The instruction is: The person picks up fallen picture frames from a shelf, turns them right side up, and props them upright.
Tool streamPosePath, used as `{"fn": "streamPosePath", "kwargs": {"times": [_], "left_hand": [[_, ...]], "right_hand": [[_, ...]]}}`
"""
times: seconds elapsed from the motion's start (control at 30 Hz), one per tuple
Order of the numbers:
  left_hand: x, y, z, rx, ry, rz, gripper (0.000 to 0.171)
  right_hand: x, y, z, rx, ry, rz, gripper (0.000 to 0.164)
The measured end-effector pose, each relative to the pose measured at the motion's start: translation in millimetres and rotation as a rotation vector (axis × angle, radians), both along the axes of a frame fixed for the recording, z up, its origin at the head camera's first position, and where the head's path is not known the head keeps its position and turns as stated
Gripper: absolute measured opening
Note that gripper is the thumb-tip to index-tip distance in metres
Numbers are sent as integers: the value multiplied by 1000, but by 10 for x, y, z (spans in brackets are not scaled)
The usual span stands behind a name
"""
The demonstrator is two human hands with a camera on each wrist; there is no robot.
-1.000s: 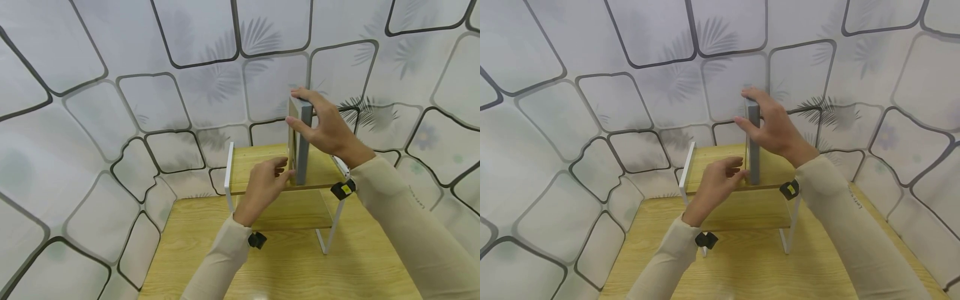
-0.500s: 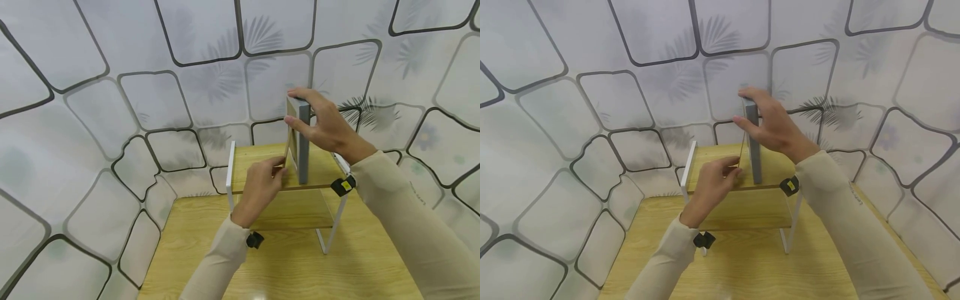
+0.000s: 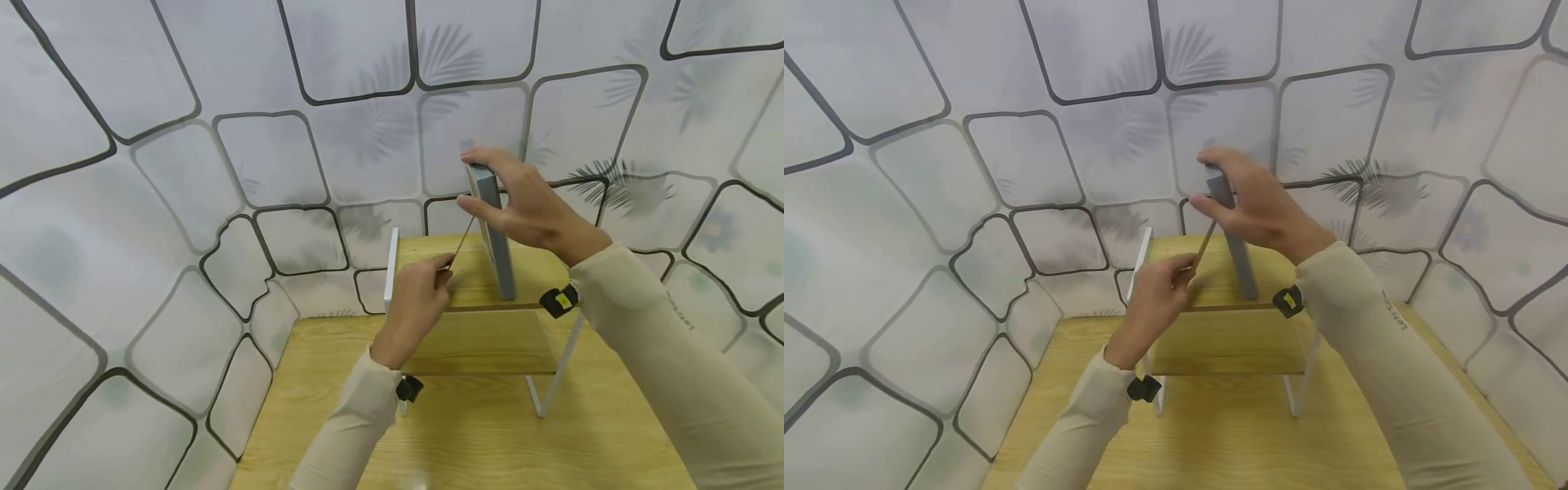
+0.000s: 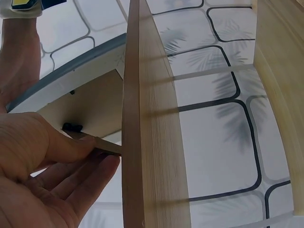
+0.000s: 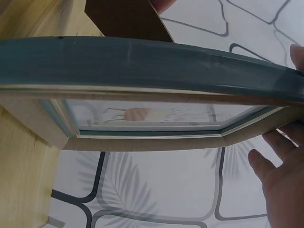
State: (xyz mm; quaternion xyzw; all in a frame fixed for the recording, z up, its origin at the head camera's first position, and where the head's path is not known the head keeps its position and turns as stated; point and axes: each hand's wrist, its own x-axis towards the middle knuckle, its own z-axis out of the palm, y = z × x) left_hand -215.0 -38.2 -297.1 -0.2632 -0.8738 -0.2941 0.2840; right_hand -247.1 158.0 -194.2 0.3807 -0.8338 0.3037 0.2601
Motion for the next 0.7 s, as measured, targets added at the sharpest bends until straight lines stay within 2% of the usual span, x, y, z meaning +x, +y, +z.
{"fn": "streamPosePath", "kwargs": {"times": [0.37,0.7], "left_hand": [[-3,-88,-12,15,-20,10,28],[11,-98,-44,22,-12,-1,20]], "right_hand": [[-25,-121,6,36,-2,5,59],[-37,-198,-6,76,1,17,61]]}}
